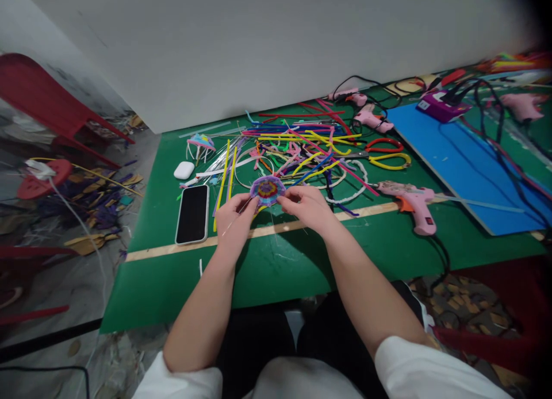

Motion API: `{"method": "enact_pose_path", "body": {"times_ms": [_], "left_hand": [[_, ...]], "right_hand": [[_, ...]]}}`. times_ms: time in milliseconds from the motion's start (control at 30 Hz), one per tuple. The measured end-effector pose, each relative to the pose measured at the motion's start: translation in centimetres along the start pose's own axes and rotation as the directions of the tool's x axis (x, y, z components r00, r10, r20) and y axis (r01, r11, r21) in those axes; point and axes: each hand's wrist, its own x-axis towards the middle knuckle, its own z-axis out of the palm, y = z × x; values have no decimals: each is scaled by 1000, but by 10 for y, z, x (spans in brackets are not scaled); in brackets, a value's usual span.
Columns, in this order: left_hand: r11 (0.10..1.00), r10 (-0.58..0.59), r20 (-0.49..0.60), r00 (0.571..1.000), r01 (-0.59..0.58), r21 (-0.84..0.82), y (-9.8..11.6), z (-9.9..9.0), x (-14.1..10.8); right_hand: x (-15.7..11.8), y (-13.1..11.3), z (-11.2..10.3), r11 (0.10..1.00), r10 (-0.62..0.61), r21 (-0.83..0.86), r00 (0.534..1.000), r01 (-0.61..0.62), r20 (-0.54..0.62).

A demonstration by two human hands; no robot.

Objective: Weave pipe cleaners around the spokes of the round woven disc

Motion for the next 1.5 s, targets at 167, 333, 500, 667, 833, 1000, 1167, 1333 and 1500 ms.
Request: {"method": "enact_pose_path", "body": {"times_ms": [167,333,500,667,833,1000,1167,1333,1500], "left_hand": [[997,33,-27,999,-31,77,4,-1,-2],[984,-85,45,995,91,-155,2,-1,2],[946,-127,129,983,159,-282,5,-1,4],[925,-158,159,975,203,-322,6,-4,5],[919,-152,162,975,200,-340,7,-5,5],[926,-70,221,973,145,-348,8,-3,-1],[898,-40,458,888,233,-373,11,-8,-4],[876,-61,618,784,339,-344,15,-14,-4],[930,-46,544,838,236,-283,14,-9,-7]], "right_hand": [[0,2,1,999,9,34,1000,-10,4],[-1,0,0,995,6,97,1000,-5,-9],[0,3,-2,968,-13,249,1000,5,28],[1,5,-3,901,17,432,998,-43,63],[1,3,-8,824,32,564,999,-49,39],[1,3,-9,803,64,596,997,-26,-44],[2,5,-9,750,112,661,990,-25,-89],[1,4,-11,781,49,620,980,82,-192],[-4,-1,-17,751,-107,623,972,217,-209]]}}
